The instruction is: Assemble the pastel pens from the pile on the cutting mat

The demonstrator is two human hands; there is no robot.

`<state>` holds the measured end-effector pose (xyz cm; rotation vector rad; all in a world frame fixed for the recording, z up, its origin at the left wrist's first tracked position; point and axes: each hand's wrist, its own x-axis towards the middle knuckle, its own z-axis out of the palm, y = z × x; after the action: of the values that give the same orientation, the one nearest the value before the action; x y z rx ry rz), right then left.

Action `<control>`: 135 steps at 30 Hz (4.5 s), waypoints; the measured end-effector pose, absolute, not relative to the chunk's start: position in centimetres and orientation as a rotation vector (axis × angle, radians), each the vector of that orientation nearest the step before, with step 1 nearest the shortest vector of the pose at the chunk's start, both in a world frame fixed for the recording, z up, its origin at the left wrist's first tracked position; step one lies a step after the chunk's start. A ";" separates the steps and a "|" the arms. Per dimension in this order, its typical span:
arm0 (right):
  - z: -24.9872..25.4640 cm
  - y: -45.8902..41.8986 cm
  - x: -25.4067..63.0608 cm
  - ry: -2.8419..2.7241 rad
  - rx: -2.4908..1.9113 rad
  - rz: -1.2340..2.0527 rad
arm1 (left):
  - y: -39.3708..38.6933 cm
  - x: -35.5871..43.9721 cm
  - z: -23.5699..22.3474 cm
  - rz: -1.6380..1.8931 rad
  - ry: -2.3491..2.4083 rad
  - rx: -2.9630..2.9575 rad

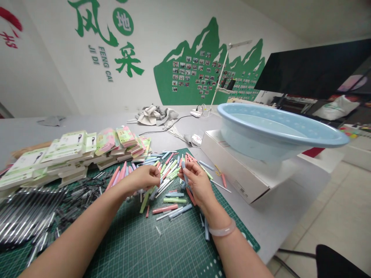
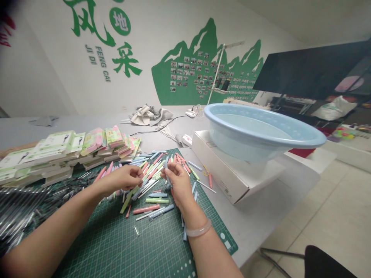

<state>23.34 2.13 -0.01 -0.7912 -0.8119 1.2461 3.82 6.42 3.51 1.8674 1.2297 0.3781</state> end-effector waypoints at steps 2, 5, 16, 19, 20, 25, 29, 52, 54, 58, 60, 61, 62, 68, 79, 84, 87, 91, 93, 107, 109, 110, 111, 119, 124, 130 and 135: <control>-0.3 2.1 23.1 -0.837 -0.780 1.269 | 6.4 3.5 3.8 0.532 1.038 1.639; -0.6 2.0 22.9 -0.875 -0.778 1.301 | 6.2 3.8 4.3 0.635 0.955 1.563; -1.0 2.2 23.1 -1.010 -0.808 1.201 | 7.4 1.6 6.2 0.919 1.187 2.035; -0.8 2.1 23.0 -1.063 -0.821 1.178 | 7.0 1.6 6.8 0.960 1.219 2.122; -0.6 2.1 23.0 -1.084 -0.822 1.172 | 6.9 1.7 7.0 0.964 1.229 2.160; -0.5 1.9 22.8 -1.173 -0.889 1.135 | 6.4 2.0 7.7 0.910 1.251 2.453; -0.5 1.6 22.3 -1.310 -0.976 1.056 | 5.5 2.9 7.8 0.826 1.136 2.628; 0.4 0.6 21.4 -1.106 -0.732 1.462 | 4.7 5.6 5.0 1.024 0.989 1.879; 0.4 0.6 21.5 -1.114 -0.725 1.463 | 4.7 5.6 5.2 1.063 0.979 1.914; 0.5 0.5 21.5 -1.139 -0.721 1.447 | 4.4 5.7 5.2 1.076 0.989 1.970; 0.5 0.5 21.5 -1.137 -0.729 1.452 | 4.3 5.8 5.2 1.058 0.979 1.978; 0.5 0.4 21.4 -1.128 -0.730 1.462 | 4.3 5.8 5.1 1.052 0.972 1.971; 0.5 0.4 21.3 -1.116 -0.727 1.475 | 4.3 5.9 5.0 1.045 0.968 1.957; 0.7 0.1 21.2 -1.014 -0.635 1.610 | 4.7 5.9 4.5 1.051 0.893 1.781; 0.7 0.2 21.3 -0.993 -0.547 1.740 | 4.6 6.1 4.1 1.054 0.858 1.681; 0.5 0.2 21.1 -0.940 -0.544 1.726 | 4.9 6.1 3.5 1.026 0.753 1.497; 0.5 0.2 21.1 -0.901 -0.554 1.708 | 5.0 6.1 3.6 1.039 0.824 1.637; 0.7 0.2 21.2 -0.963 -0.629 1.653 | 4.7 6.5 4.2 1.009 0.844 1.762; 0.9 0.3 21.5 -0.997 -0.672 1.601 | 4.8 7.0 4.3 1.011 0.830 1.793; 1.2 1.7 24.6 -0.894 -0.729 1.333 | 5.5 9.6 0.2 0.374 1.267 2.696; 1.2 1.8 24.5 -0.899 -0.739 1.328 | 5.3 10.3 -0.1 0.327 1.351 2.700; 1.2 1.8 24.5 -0.903 -0.746 1.325 | 5.2 10.6 -0.2 0.319 1.381 2.688; 1.2 1.8 24.5 -0.909 -0.752 1.323 | 5.2 10.8 -0.3 0.322 1.404 2.673; 1.0 1.4 23.8 -1.018 -0.773 1.368 | 6.2 8.4 1.9 0.745 1.237 2.140; 0.4 0.8 21.9 -1.112 -0.783 1.438 | 5.7 5.8 4.1 1.092 0.934 1.311; 0.0 0.2 20.5 -1.175 -0.793 1.478 | 4.6 5.1 4.5 1.231 0.856 1.094; -0.1 0.2 20.5 -1.180 -0.796 1.479 | 4.2 5.3 4.7 1.223 0.850 1.099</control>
<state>20.51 0.19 -0.07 -0.7959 -1.1797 1.4795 5.29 4.25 4.67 1.0993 0.8497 1.2233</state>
